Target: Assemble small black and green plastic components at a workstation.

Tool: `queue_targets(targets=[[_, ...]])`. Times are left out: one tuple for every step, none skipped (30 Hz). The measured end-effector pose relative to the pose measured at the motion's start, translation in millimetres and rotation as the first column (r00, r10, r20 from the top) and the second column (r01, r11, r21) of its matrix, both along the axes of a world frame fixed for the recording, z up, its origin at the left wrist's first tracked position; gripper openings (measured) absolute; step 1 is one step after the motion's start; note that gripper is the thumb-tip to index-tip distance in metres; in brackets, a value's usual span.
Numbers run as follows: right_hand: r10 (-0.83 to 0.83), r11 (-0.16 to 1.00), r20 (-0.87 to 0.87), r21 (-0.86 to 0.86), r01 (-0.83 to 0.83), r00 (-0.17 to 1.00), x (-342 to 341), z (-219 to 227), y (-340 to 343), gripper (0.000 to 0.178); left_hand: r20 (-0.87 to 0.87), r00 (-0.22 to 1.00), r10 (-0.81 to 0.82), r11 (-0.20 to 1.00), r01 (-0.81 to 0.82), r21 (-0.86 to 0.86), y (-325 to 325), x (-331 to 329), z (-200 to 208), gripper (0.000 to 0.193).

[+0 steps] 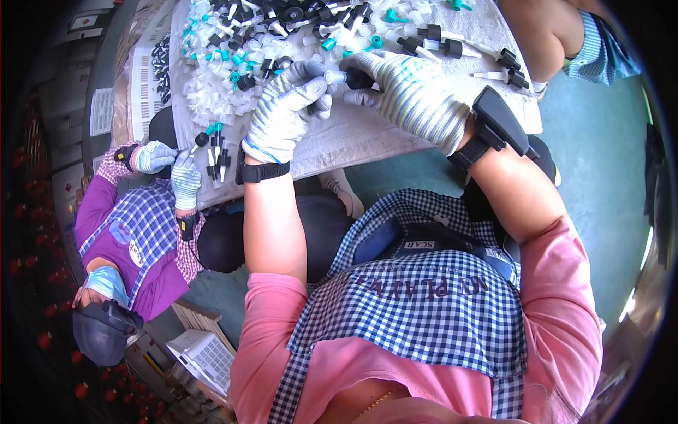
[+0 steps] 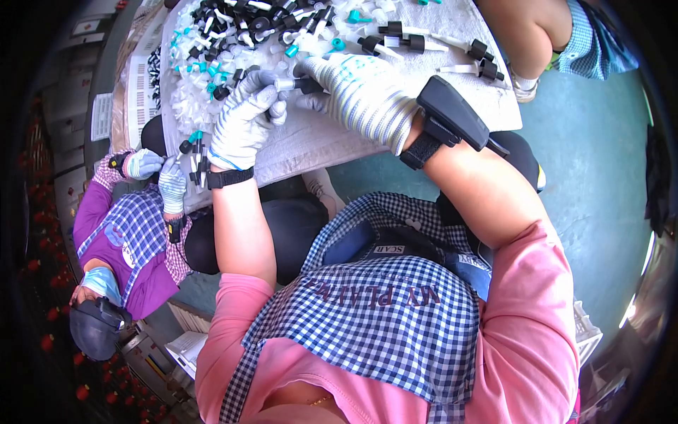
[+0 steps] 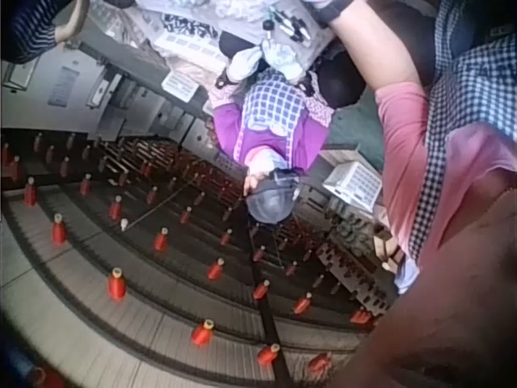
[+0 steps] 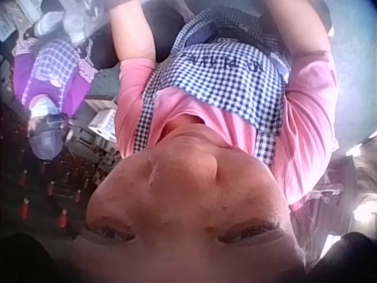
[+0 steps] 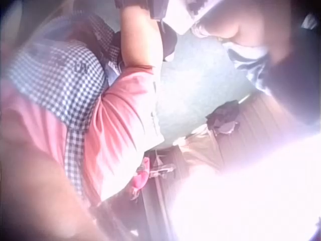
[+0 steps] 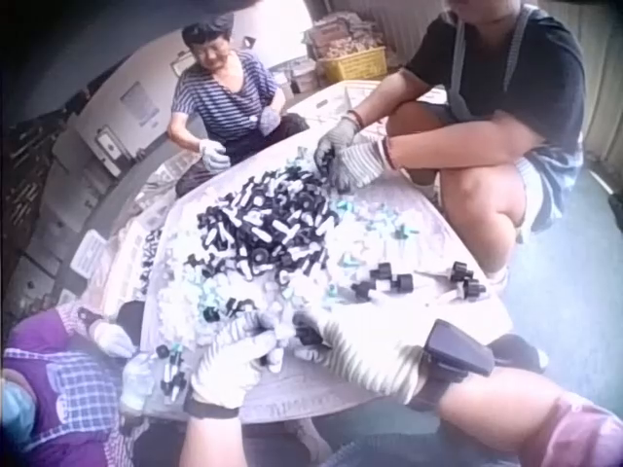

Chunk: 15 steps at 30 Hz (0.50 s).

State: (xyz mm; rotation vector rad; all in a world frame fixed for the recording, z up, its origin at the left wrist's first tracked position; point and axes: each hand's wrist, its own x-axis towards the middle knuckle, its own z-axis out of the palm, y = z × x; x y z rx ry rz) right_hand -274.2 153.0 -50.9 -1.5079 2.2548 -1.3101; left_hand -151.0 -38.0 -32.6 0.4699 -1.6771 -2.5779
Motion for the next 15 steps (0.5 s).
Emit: queue_targets(targets=[[0.004, 1.000, 0.002, 0.003, -0.004, 1.000, 1, 2, 0, 0.037, 0.014, 1.000, -0.017, 1.000, 0.017, -0.001, -2, 2, 0, 0.014], [-0.007, 0.999, -0.005, 0.041, 0.007, 1.000, 2, 7, 1, 0.037, 0.028, 0.999, -0.033, 0.999, 0.033, -0.001, -4, 3, 0, 0.014], [-0.017, 0.997, -0.013, 0.079, 0.018, 1.000, 3, 9, 0, 0.036, 0.030, 0.999, -0.029, 1.000, 0.029, 0.001, -4, 4, 0, 0.014], [-0.017, 0.996, -0.011, 0.082, 0.018, 1.000, 3, 9, 0, 0.036, 0.044, 0.998, -0.041, 0.999, 0.042, -0.021, -3, 3, 1, 0.014], [-0.013, 0.995, 0.011, 0.096, 0.012, 1.000, 2, 8, -2, 0.035, 0.058, 0.997, -0.053, 0.997, 0.056, -0.044, -2, 2, 3, 0.014], [-0.009, 0.994, 0.033, 0.110, 0.006, 0.999, 2, 7, -3, 0.034, 0.059, 0.997, -0.053, 0.998, 0.056, -0.042, -1, 2, 7, 0.014], [-0.011, 0.994, 0.033, 0.113, 0.008, 0.999, 3, 7, -4, 0.034, 0.075, 0.997, -0.025, 0.990, 0.035, -0.135, -1, 2, 11, 0.015], [0.029, 0.998, 0.123, 0.059, -0.036, 0.992, 5, 7, -5, 0.033, 0.088, 0.996, 0.004, 0.973, 0.016, -0.228, -2, 0, 14, 0.017], [0.073, 0.997, 0.210, 0.001, -0.075, 0.975, 7, 7, -7, 0.033, 0.088, 0.996, 0.002, 0.974, 0.018, -0.225, -2, -1, 15, 0.017], [0.109, 0.994, 0.263, -0.008, -0.111, 0.959, 9, 2, -11, 0.032, 0.013, 0.995, 0.098, 0.963, -0.092, -0.251, -3, -2, 16, 0.018], [0.107, 0.994, 0.265, -0.007, -0.109, 0.958, 13, -2, -13, 0.032, -0.063, 0.979, 0.192, 0.942, -0.202, -0.269, -3, -2, 17, 0.019], [0.126, 0.991, 0.256, 0.005, -0.132, 0.958, 17, -7, -15, 0.031, -0.119, 0.971, 0.207, 0.948, -0.229, -0.221, -7, -4, 16, 0.023], [0.146, 0.988, 0.248, 0.019, -0.155, 0.958, 21, -9, -16, 0.031, -0.117, 0.971, 0.207, 0.949, -0.228, -0.218, -4, -7, 18, 0.023], [0.173, 0.981, 0.309, 0.028, -0.190, 0.935, 25, -9, -16, 0.031, -0.092, 0.978, 0.189, 0.941, -0.207, -0.269, 1, -11, 21, 0.023], [0.170, 0.981, 0.311, 0.033, -0.189, 0.935, 29, -11, -17, 0.031, -0.067, 0.983, 0.172, 0.930, -0.184, -0.319, 7, -16, 21, 0.024]])
